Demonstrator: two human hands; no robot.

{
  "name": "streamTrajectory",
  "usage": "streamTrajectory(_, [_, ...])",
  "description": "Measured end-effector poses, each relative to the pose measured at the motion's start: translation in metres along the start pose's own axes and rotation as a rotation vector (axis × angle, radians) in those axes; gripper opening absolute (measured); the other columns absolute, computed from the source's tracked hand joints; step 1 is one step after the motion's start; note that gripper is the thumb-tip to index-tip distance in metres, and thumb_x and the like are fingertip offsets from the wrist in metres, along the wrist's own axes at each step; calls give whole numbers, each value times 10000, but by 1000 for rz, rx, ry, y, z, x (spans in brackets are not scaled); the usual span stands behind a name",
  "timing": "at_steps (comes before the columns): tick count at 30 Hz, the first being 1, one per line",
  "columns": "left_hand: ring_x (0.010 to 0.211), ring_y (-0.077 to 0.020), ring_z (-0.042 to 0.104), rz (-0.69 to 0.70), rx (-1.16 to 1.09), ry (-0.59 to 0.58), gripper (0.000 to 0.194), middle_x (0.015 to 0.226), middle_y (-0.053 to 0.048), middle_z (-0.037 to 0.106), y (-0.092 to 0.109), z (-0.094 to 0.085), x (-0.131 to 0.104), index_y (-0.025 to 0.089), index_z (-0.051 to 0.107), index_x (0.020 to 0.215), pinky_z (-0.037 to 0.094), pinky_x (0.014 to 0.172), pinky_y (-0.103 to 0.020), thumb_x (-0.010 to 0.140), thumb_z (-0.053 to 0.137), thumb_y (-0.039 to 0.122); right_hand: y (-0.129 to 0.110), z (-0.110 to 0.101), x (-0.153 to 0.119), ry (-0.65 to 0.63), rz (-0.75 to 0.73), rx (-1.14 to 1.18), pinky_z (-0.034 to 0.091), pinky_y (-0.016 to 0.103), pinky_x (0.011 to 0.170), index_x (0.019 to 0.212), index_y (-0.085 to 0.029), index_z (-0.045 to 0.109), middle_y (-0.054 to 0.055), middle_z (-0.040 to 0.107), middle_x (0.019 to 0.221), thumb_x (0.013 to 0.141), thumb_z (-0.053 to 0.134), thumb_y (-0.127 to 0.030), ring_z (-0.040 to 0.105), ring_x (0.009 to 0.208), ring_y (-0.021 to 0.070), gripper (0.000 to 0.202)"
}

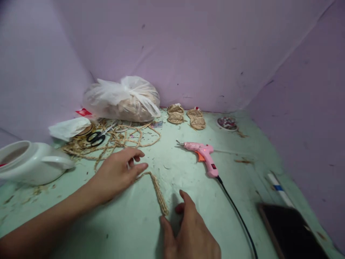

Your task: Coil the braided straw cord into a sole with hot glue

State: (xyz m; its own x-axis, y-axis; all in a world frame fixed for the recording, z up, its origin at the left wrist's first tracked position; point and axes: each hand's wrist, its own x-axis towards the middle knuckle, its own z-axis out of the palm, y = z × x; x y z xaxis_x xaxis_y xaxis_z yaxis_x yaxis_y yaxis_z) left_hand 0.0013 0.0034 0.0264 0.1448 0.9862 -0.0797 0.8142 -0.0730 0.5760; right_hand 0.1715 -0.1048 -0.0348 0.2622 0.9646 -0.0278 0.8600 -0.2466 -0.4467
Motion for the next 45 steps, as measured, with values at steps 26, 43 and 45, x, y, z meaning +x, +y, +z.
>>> streamTrajectory(26, [614,-229,600,43,99,-364,212,655,-84,657,-8,43,-62,203,638,714,255,522,-285,770,433,211,-88,-21,111,-468,-676,-107,383,282,652,1058,-195,644,55,713,891,667,630,-138,614,873,234,395])
streamTrajectory(43, [533,-101,479,-122,-774,-196,201,634,-3,573,-15,26,-15,140,586,751,366,495,-217,676,568,326,-75,-47,129,-651,-349,504,364,216,486,700,-160,613,-31,554,566,676,570,-183,474,494,90,55])
streamTrajectory(45, [503,-94,470,-133,-831,-238,240,606,-4,572,-17,25,-11,133,603,749,359,466,-213,653,598,353,-70,-45,130,-686,-297,598,376,221,501,684,-160,593,-35,542,562,651,585,-176,470,495,85,37])
